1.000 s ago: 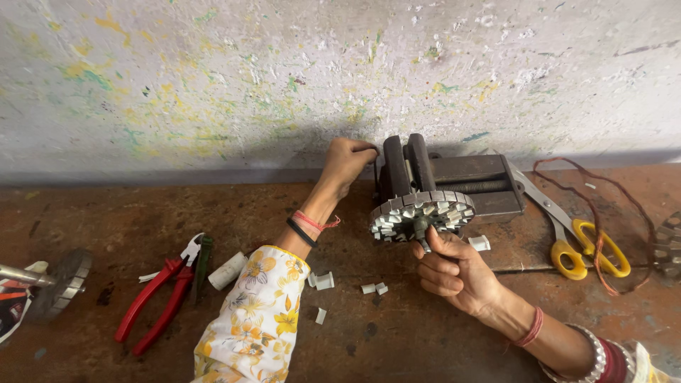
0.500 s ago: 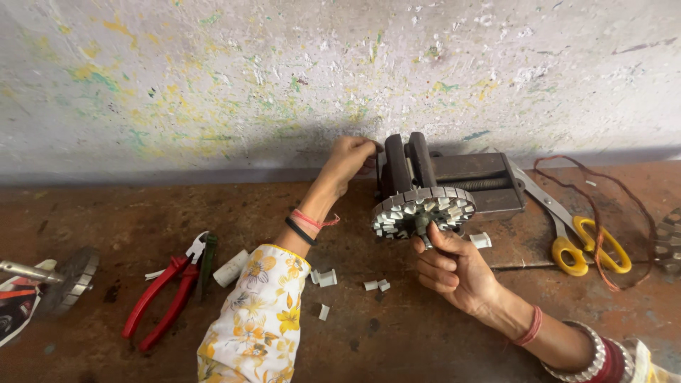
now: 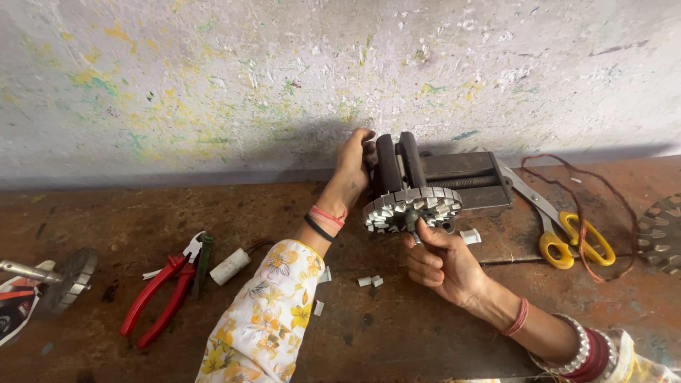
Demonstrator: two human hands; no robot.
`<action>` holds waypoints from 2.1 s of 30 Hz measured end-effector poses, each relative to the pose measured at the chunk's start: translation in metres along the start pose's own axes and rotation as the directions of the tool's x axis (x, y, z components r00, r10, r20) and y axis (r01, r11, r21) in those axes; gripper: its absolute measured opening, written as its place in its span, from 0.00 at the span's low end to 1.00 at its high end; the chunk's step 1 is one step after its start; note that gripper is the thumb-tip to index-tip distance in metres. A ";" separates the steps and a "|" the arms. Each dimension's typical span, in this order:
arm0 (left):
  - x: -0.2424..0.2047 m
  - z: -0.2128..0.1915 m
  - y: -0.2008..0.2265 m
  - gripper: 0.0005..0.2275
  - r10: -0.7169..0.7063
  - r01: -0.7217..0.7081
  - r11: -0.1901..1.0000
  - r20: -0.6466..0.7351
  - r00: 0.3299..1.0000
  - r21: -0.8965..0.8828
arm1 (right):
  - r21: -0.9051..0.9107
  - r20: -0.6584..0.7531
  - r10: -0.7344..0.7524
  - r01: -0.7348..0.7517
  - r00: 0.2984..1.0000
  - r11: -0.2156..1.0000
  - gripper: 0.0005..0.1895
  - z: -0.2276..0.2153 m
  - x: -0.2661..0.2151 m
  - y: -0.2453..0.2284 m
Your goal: The person secures a cylindrical electrical component in a bench vise and inserts small white plastic spacers into its slots. They then thread a copper wire through the component, weaving it between the spacers and around the central shaft.
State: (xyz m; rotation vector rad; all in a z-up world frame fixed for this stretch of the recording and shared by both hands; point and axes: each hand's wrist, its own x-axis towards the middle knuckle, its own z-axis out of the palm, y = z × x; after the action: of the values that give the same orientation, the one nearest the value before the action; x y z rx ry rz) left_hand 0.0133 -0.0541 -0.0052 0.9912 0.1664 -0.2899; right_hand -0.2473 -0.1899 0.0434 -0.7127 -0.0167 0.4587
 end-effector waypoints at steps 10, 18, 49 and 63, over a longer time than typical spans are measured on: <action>0.003 0.000 -0.018 0.07 0.249 -0.248 0.969 0.104 0.963 -0.021 | 0.045 -0.061 0.056 -0.053 0.997 0.998 0.23 0.008 0.000 -0.007; -0.006 -0.002 -0.007 0.06 0.155 -0.144 0.984 0.098 0.983 -0.106 | -0.188 -0.150 -0.001 -0.027 0.989 0.982 0.23 0.013 0.002 -0.001; 0.014 -0.011 -0.005 0.05 -0.118 0.135 0.977 0.108 0.987 -0.164 | -0.082 -0.298 0.015 -0.041 0.955 0.996 0.23 0.012 0.001 0.005; -0.053 -0.016 0.032 0.12 0.360 -0.476 0.719 0.314 0.878 0.507 | -0.070 -0.230 -0.003 -0.014 0.973 0.997 0.22 0.016 -0.001 0.002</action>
State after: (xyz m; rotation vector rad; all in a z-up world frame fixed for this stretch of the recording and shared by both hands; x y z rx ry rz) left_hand -0.0272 -0.0156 0.0258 1.5608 -0.3553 -0.0015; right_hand -0.2513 -0.1785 0.0546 -0.8331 0.1874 0.3798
